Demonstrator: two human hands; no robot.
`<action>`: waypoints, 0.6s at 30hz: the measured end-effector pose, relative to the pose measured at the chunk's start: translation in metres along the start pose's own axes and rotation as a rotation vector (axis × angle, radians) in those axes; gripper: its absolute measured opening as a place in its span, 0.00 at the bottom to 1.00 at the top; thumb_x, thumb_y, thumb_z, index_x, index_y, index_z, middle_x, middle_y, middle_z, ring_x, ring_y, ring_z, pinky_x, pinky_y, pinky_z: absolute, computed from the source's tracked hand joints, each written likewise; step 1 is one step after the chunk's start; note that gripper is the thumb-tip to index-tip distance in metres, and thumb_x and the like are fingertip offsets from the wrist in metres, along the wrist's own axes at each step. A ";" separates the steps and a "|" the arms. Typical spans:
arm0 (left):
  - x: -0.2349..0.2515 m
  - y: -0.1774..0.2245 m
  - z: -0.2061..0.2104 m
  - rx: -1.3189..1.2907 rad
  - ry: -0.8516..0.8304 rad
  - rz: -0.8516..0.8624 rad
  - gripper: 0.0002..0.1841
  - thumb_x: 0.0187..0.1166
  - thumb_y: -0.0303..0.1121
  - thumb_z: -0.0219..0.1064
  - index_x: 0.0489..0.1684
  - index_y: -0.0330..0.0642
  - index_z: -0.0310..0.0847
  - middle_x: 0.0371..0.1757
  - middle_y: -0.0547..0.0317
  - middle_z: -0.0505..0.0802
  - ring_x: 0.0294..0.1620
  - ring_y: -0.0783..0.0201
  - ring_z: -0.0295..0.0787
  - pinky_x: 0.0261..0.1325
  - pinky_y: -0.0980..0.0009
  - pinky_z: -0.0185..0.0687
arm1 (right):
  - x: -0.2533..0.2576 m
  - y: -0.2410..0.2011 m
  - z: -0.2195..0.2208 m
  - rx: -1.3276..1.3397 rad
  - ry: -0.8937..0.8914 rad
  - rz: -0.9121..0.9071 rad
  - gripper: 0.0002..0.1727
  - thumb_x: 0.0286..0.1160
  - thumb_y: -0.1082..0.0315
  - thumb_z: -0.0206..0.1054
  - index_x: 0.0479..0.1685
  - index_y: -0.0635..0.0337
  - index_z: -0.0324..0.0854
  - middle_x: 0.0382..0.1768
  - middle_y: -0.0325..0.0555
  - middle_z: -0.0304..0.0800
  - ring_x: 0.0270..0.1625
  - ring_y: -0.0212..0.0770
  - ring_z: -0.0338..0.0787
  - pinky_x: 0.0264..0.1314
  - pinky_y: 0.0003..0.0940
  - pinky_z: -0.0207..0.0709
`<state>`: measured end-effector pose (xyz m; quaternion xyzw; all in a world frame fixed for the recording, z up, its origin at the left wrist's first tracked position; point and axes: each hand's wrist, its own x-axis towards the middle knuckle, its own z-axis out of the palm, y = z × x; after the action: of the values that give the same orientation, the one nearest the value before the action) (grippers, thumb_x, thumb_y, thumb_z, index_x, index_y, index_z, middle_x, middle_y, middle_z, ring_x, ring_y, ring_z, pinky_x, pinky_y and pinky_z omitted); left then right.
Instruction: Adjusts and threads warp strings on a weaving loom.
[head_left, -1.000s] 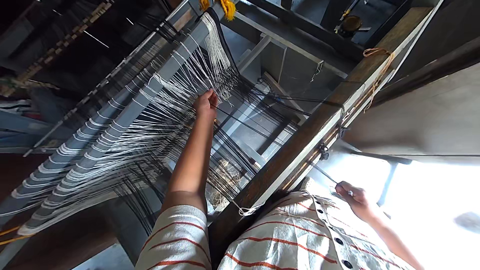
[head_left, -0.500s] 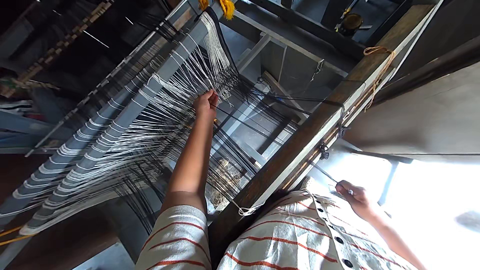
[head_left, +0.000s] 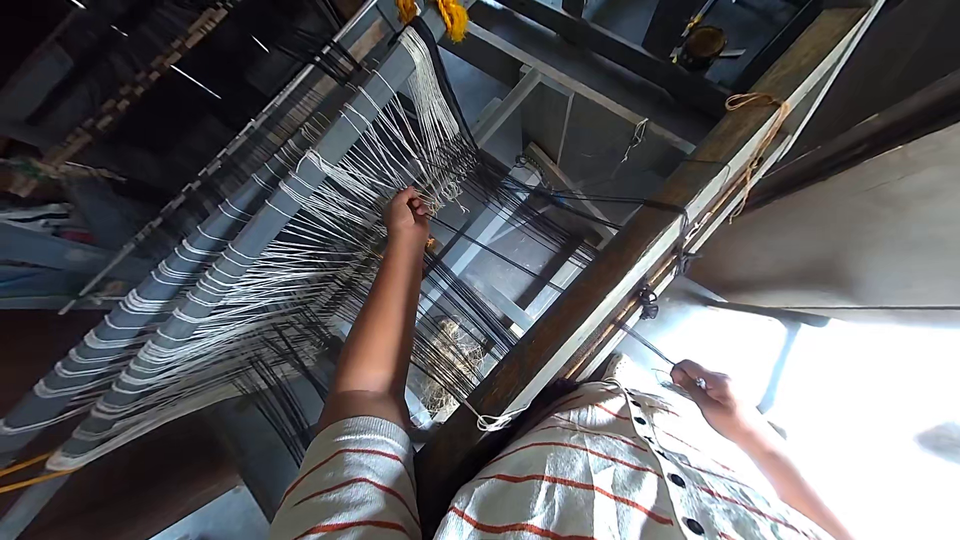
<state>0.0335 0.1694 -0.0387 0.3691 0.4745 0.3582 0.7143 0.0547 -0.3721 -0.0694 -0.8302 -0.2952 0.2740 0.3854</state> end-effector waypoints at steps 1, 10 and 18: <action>-0.001 -0.002 0.000 0.023 0.017 0.034 0.11 0.83 0.22 0.55 0.28 0.47 0.70 0.19 0.69 0.76 0.14 0.76 0.68 0.20 0.83 0.70 | 0.000 0.000 0.000 0.002 -0.002 0.003 0.17 0.79 0.67 0.52 0.33 0.71 0.83 0.23 0.43 0.81 0.28 0.23 0.76 0.34 0.21 0.69; -0.010 -0.005 -0.004 0.636 -0.001 0.322 0.12 0.84 0.23 0.59 0.61 0.29 0.75 0.43 0.47 0.84 0.31 0.62 0.84 0.40 0.65 0.87 | 0.000 0.000 0.001 0.024 -0.007 0.008 0.16 0.78 0.69 0.53 0.34 0.72 0.83 0.25 0.49 0.84 0.30 0.29 0.80 0.37 0.28 0.74; -0.031 0.031 0.027 1.807 -0.003 0.309 0.36 0.83 0.33 0.61 0.92 0.35 0.52 0.62 0.27 0.89 0.65 0.30 0.86 0.63 0.32 0.77 | 0.001 0.003 -0.001 0.012 -0.019 -0.014 0.15 0.77 0.68 0.54 0.33 0.70 0.83 0.24 0.45 0.83 0.29 0.24 0.78 0.36 0.21 0.71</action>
<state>0.0446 0.1518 0.0083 0.8472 0.5187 -0.0583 0.0985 0.0568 -0.3736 -0.0715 -0.8231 -0.3032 0.2811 0.3893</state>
